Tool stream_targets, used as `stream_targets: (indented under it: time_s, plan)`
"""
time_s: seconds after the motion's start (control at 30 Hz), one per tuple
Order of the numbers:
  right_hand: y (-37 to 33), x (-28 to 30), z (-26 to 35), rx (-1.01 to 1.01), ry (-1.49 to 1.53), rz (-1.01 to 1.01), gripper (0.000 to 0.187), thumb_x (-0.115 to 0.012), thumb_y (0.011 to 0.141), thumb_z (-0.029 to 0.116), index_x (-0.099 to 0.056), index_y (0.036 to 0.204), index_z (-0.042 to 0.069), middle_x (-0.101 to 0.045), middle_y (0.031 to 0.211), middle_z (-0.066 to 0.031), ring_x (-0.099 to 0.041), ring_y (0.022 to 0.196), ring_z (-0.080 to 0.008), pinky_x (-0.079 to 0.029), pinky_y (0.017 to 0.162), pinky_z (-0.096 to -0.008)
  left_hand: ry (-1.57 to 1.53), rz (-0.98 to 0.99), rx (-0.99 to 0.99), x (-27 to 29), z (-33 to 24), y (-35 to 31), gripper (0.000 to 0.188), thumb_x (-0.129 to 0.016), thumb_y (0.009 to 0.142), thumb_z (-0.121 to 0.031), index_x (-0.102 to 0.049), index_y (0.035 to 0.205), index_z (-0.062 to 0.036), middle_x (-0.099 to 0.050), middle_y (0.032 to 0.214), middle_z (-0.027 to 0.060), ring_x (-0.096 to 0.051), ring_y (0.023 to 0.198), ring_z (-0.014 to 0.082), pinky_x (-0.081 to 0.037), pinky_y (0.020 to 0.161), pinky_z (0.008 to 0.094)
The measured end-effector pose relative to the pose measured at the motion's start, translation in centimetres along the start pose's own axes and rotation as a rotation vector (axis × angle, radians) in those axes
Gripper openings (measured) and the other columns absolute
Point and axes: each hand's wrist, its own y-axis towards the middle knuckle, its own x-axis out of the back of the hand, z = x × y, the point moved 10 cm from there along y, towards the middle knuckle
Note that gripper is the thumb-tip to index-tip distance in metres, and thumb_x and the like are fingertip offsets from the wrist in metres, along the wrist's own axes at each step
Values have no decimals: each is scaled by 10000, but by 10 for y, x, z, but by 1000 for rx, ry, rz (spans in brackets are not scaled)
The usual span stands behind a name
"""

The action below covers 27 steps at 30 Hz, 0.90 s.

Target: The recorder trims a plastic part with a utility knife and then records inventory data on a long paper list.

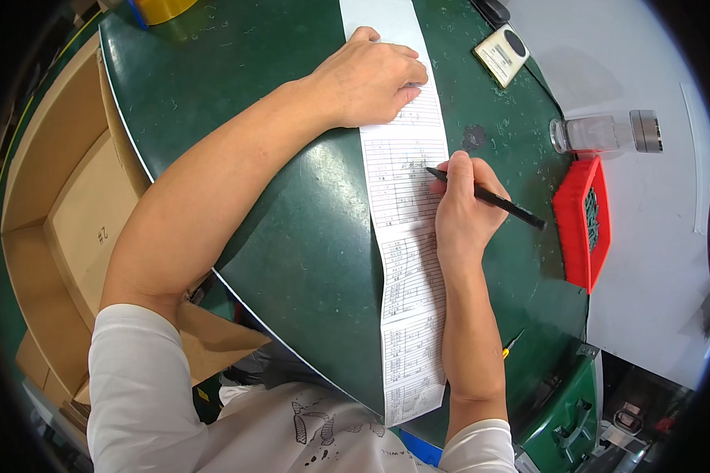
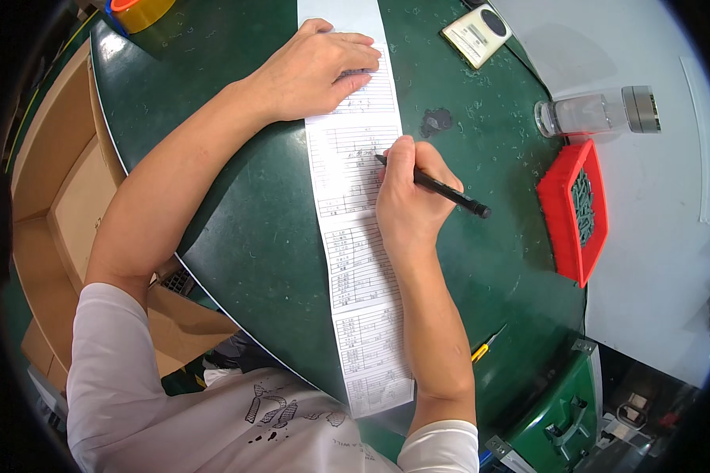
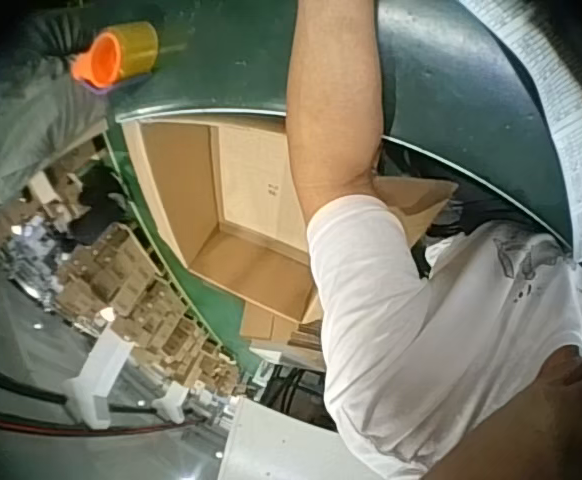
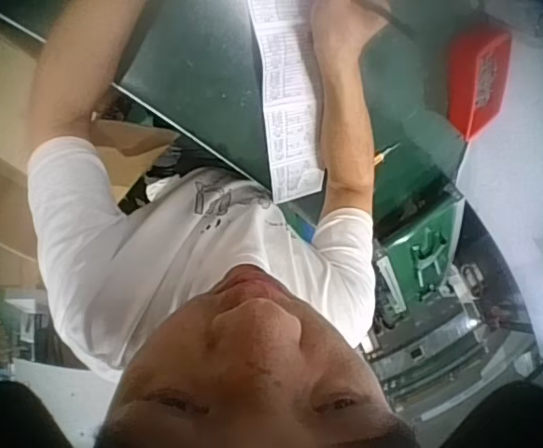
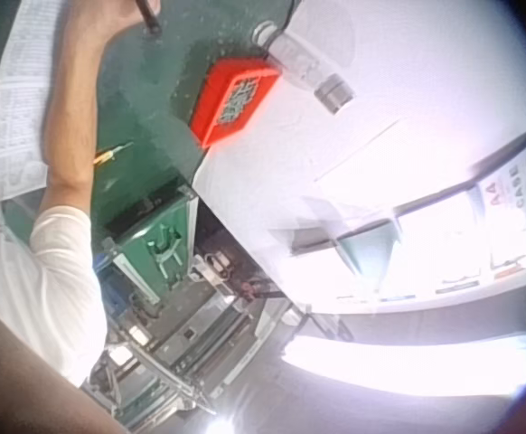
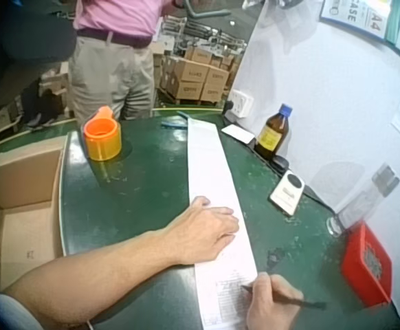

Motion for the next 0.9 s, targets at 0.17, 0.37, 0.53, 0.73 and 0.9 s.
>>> stream_targets:
  time_s: [0.17,0.37,0.53,0.73,0.9]
  plan:
    - [1,0,2,-13,9,2,313,-574,949,169,-632,720,-36,-564,586,-31,-512,511,-77,-353,457,-227,16,-1,-1,0,0,0,220,-615,894,-150,-674,1086,-62,-657,1188,127,-583,1154,242,-324,1056,472]
    - [1,4,-3,-64,95,-55,282,-604,949,188,-663,771,-22,-612,658,-41,-522,527,-67,-360,466,-198,4,14,11,1,1,0,229,-621,891,-157,-674,1095,-66,-651,1204,120,-577,1163,238,-325,1059,476]
    - [4,2,9,91,201,44,269,-661,939,200,-690,840,-47,-570,612,-24,-529,548,-75,-415,497,-233,-18,3,40,-1,4,0,238,-623,894,-165,-673,1105,-67,-650,1208,111,-569,1177,234,-317,1071,487]
    - [-5,1,-6,-141,171,71,328,-622,957,233,-692,821,-56,-589,605,-33,-513,518,-64,-371,456,-206,-24,12,47,-1,5,0,232,-627,893,-164,-676,1097,-67,-653,1205,105,-565,1184,233,-315,1074,493]
    - [-5,-3,-4,-128,126,99,324,-597,957,202,-679,779,-57,-600,603,-51,-494,479,-68,-353,432,-210,-13,16,52,-1,6,0,228,-626,891,-159,-677,1092,-64,-652,1203,114,-574,1169,239,-319,1071,492]
